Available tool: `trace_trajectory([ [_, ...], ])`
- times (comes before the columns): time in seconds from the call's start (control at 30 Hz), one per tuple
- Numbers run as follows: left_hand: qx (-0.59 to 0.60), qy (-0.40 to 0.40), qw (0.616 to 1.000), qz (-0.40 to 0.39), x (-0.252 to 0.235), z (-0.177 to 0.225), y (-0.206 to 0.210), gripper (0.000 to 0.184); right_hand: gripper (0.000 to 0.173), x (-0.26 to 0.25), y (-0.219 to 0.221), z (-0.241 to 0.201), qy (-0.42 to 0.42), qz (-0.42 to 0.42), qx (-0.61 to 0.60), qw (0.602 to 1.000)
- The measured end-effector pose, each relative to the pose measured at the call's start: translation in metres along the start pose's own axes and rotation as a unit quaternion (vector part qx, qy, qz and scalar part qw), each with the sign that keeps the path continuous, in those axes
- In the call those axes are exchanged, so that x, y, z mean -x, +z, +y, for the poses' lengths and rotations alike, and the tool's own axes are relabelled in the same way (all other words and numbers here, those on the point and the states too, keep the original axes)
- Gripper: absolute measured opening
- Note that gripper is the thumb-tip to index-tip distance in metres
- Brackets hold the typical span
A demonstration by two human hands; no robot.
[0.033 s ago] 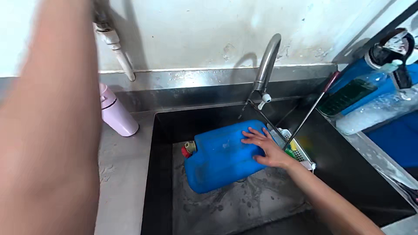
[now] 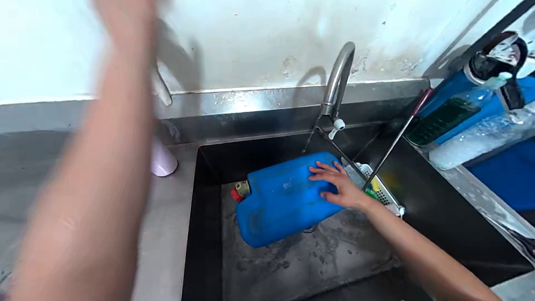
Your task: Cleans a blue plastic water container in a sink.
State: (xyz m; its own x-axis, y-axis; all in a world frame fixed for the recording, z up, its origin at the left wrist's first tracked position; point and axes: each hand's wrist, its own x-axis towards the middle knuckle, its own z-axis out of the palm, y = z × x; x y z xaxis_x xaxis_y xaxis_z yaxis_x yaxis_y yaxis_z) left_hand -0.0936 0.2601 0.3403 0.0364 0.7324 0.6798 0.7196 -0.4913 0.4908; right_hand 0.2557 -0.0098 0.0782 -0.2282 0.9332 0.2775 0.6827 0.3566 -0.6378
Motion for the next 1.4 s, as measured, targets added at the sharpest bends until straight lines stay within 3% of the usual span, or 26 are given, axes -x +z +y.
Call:
trace_trajectory([
  [0.03, 0.05, -0.05, 0.986, -0.152, 0.077, 0.041, 0.015, 0.047, 0.04, -0.01, -0.005, 0.005, 0.043, 0.063, -0.038, 0.996],
  [0.1, 0.172, -0.105, 0.928, -0.315, 0.207, 0.076, 0.07, 0.044, 0.051, -0.044, -0.023, 0.031, 0.201, 0.209, -0.082, 0.954],
  [0.17, 0.274, -0.115, 0.89, -0.347, 0.286, 0.074, 0.114, 0.036, 0.069, -0.089, -0.045, 0.076, 0.358, 0.238, -0.063, 0.901],
  [0.23, 0.309, -0.128, 0.884, -0.326, 0.312, 0.079, 0.122, 0.032, 0.046, -0.11, -0.059, 0.093, 0.396, 0.169, 0.097, 0.897],
  [0.27, 0.313, -0.144, 0.88, -0.328, 0.318, 0.084, 0.121, 0.03, 0.043, -0.107, -0.063, 0.09, 0.353, 0.167, 0.147, 0.909],
  [0.33, 0.302, -0.169, 0.878, -0.331, 0.312, 0.095, 0.125, 0.026, 0.06, -0.094, -0.067, 0.056, 0.274, 0.152, 0.164, 0.935],
  [0.4, 0.296, -0.265, 0.863, -0.311, 0.292, 0.114, 0.139, 0.025, 0.067, -0.069, -0.042, 0.018, 0.219, 0.038, 0.132, 0.966],
  [0.47, 0.347, -0.389, 0.81, -0.27, 0.27, 0.13, 0.162, 0.029, 0.062, -0.051, -0.013, -0.003, 0.215, -0.083, 0.123, 0.965],
  [0.5, 0.35, -0.409, 0.799, -0.268, 0.261, 0.139, 0.171, 0.031, 0.06, -0.05, -0.01, -0.007, 0.223, -0.105, 0.126, 0.961],
  [0.57, 0.259, -0.327, 0.851, -0.318, 0.247, 0.157, 0.186, 0.037, 0.059, -0.056, -0.013, -0.01, 0.237, -0.109, 0.123, 0.957],
  [0.63, 0.072, -0.17, 0.9, -0.395, 0.239, 0.173, 0.19, 0.03, 0.059, -0.055, -0.011, -0.013, 0.247, -0.104, 0.119, 0.956],
  [0.7, -0.082, -0.072, 0.887, -0.448, 0.231, 0.177, 0.191, 0.027, 0.06, -0.055, -0.009, -0.018, 0.249, -0.106, 0.129, 0.954],
  [0.77, -0.128, -0.078, 0.872, -0.466, 0.223, 0.171, 0.188, 0.03, 0.062, -0.053, -0.007, -0.021, 0.247, -0.117, 0.128, 0.953],
  [0.83, -0.105, -0.152, 0.863, -0.47, 0.215, 0.167, 0.178, 0.033, 0.062, -0.053, -0.003, -0.022, 0.24, -0.112, 0.121, 0.957],
  [0.9, 0.0, -0.266, 0.857, -0.441, 0.218, 0.162, 0.171, 0.028, 0.063, -0.053, 0.0, -0.02, 0.234, -0.107, 0.121, 0.959],
  [0.97, 0.119, -0.343, 0.849, -0.385, 0.226, 0.163, 0.169, 0.035, 0.063, -0.051, 0.001, -0.019, 0.234, -0.102, 0.117, 0.96],
  [1.07, 0.117, -0.245, 0.882, -0.385, 0.244, 0.168, 0.181, 0.051, 0.064, -0.049, -0.001, -0.018, 0.233, -0.096, 0.11, 0.962],
  [1.17, 0.043, -0.097, 0.91, -0.4, 0.248, 0.174, 0.178, 0.039, 0.062, -0.049, 0.0, -0.013, 0.213, -0.041, 0.106, 0.97],
  [1.2, 0.02, -0.053, 0.926, -0.374, 0.248, 0.163, 0.169, 0.036, 0.059, -0.05, 0.001, -0.011, 0.206, -0.038, 0.123, 0.97],
  [1.27, -0.034, -0.065, 0.936, -0.345, 0.251, 0.123, 0.131, 0.038, 0.057, -0.05, 0.003, -0.009, 0.206, -0.041, 0.152, 0.966],
  [1.4, -0.144, -0.175, 0.949, -0.219, 0.287, -0.031, -0.015, 0.039, 0.056, -0.043, 0.009, -0.004, 0.191, -0.016, 0.18, 0.965],
])
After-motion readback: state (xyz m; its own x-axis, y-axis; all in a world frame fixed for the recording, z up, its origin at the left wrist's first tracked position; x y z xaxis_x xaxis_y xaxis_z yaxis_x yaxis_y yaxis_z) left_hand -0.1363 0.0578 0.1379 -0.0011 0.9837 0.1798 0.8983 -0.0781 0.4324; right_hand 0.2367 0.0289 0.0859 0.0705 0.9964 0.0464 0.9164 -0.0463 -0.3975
